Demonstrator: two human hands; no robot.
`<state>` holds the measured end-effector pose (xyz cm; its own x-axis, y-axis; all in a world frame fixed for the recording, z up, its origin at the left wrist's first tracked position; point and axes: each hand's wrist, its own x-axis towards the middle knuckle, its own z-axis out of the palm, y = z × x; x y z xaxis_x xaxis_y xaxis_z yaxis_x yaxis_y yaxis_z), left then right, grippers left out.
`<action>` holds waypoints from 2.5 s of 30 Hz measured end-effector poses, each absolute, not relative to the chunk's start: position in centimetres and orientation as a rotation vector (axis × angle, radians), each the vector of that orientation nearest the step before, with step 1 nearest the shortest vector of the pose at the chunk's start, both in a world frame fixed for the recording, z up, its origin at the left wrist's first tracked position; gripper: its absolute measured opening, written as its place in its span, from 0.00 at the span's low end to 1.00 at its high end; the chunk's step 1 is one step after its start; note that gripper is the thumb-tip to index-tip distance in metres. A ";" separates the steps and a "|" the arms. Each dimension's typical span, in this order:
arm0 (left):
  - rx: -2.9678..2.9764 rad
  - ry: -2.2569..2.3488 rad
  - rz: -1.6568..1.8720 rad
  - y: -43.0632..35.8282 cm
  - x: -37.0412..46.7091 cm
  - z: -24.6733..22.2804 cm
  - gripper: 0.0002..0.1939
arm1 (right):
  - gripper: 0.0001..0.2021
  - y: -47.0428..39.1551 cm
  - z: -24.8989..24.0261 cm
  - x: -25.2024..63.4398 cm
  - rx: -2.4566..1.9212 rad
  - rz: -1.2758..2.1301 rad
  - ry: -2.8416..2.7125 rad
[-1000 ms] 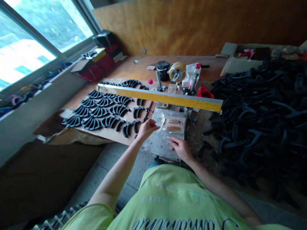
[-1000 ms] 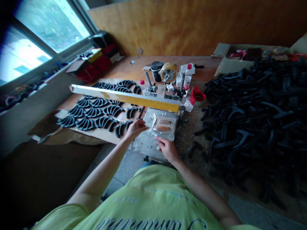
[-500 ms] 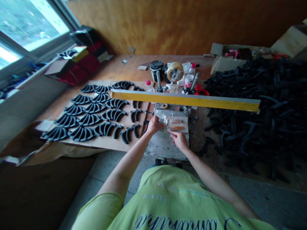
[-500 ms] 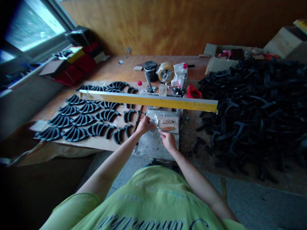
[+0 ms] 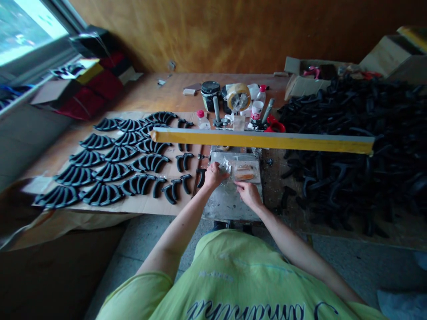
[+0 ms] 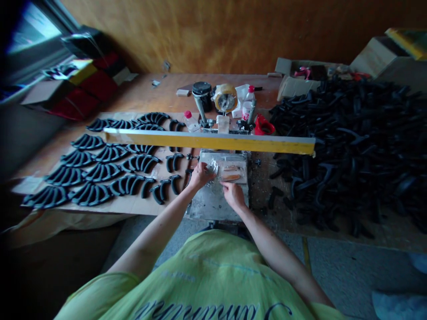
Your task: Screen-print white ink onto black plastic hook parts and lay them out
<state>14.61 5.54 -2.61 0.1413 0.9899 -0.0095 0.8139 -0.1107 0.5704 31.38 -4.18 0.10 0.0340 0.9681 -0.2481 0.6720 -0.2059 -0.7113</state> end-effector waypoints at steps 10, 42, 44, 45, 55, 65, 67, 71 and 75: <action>2.062 1.935 0.654 4.1 15.1 -2.3 0.41 | 0.17 -4.1 -0.5 31.2 -1.945 0.932 -1.682; 2.109 1.574 0.236 3.4 15.7 -2.1 0.26 | 0.25 -4.1 -1.0 31.2 -1.913 0.918 -1.631; 2.133 1.606 0.250 3.1 15.9 -2.2 0.24 | 0.30 -4.0 -0.8 31.1 -1.961 0.880 -1.670; 2.148 1.616 0.261 3.0 16.0 -2.2 0.24 | 0.31 -3.9 -0.7 31.0 -2.007 0.852 -1.691; 2.278 1.601 0.281 2.2 16.2 -2.5 0.23 | 0.25 -5.8 0.5 33.7 -2.317 0.462 -1.847; 2.238 1.597 0.249 1.9 16.2 -2.3 0.22 | 0.20 -6.9 -2.8 34.1 -1.562 0.341 -2.363; 2.212 1.606 0.257 1.9 16.2 -2.5 0.23 | 0.19 -7.3 -3.6 35.2 -1.561 0.352 -2.332; 2.237 1.617 0.240 1.7 16.1 -2.6 0.25 | 0.17 -8.0 -3.9 36.7 -1.615 0.422 -2.233; 2.351 1.648 0.240 1.1 15.8 -2.5 0.28 | 0.14 -7.5 -2.6 37.5 -1.688 0.453 -2.096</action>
<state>15.81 1.11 -2.52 0.3431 0.9392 -0.0136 0.8964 -0.3231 0.3035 37.52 -7.45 -2.55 -0.1832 0.9768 0.1113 0.8437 0.2143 -0.4922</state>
